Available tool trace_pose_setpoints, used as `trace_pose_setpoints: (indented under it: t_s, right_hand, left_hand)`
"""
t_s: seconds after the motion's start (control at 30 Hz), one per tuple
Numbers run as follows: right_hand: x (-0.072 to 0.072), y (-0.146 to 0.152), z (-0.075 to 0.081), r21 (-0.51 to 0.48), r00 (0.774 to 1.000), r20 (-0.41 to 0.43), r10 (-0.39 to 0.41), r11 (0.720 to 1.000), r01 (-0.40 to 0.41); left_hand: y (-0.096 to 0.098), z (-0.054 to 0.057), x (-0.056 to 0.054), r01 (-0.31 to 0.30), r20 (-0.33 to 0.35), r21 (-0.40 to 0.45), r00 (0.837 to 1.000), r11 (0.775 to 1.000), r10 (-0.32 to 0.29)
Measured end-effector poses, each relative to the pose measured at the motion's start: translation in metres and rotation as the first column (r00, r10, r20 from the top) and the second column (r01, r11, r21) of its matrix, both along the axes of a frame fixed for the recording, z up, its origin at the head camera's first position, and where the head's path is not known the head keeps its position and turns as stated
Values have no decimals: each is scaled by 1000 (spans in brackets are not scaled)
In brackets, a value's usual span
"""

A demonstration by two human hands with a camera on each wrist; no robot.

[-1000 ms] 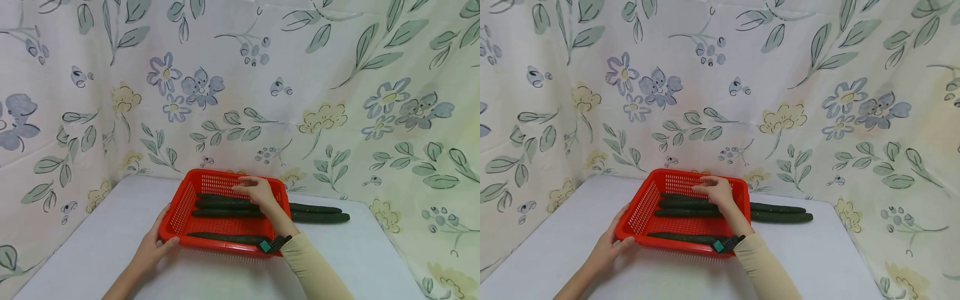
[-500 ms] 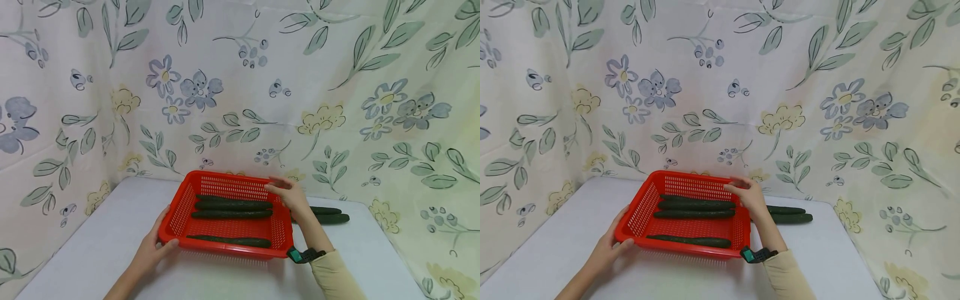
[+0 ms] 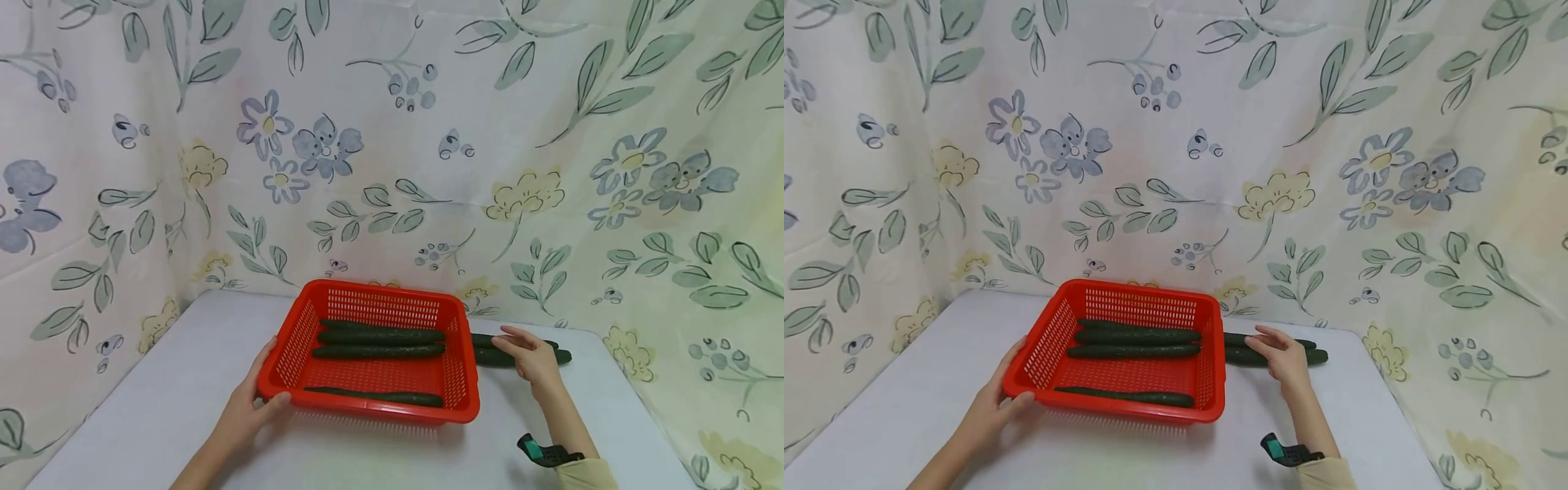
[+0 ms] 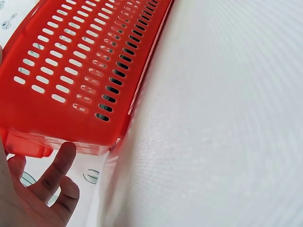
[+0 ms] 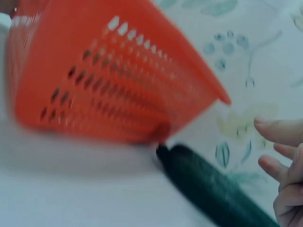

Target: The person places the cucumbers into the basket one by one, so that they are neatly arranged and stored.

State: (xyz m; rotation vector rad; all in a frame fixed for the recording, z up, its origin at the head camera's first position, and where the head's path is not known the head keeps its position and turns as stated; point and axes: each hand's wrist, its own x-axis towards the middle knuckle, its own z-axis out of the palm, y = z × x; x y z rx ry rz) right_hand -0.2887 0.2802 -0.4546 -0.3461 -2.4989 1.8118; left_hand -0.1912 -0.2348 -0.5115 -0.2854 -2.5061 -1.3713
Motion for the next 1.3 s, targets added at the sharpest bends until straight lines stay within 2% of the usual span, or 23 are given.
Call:
trace_pose_setpoints:
  t_s: [0.33, 0.5, 0.63, 0.73, 0.9, 0.97, 1.17, 1.3]
  right_hand:
    - [4, 26, -33, 42, 994, -45, -100, 994, 102]
    - [2, 35, -47, 198, 986, -112, -120, 970, 141]
    - [2, 42, -54, 283, 981, -167, -101, 948, 146]
    - [2, 45, -57, 351, 979, -199, -53, 928, 121]
    - [0, 46, -63, 471, 967, -253, 33, 877, 93]
    - [-1, 46, -65, 496, 967, -252, 46, 864, 89]
    - [-1, 50, -69, 500, 985, -156, 68, 866, 19]
    - [-3, 52, -69, 516, 987, -122, 106, 856, -29]
  left_hand:
    - [1, 3, 1, -7, 17, -4, 1000, 1000, 7]
    - [0, 4, 1, -10, 17, 4, 1000, 1000, 10]
    - [1, 3, 1, 3, 22, 16, 1000, 1000, -4]
    - [2, 2, 1, 2, 31, 16, 1000, 1000, -3]
    - [2, 3, 3, -11, 51, 12, 999, 1000, 10]
    - [3, 4, 4, -14, 52, 11, 999, 1000, 13]
    - [3, 5, 4, -1, 69, 42, 998, 999, -2]
    - [3, 5, 3, 6, 68, 53, 998, 999, -10]
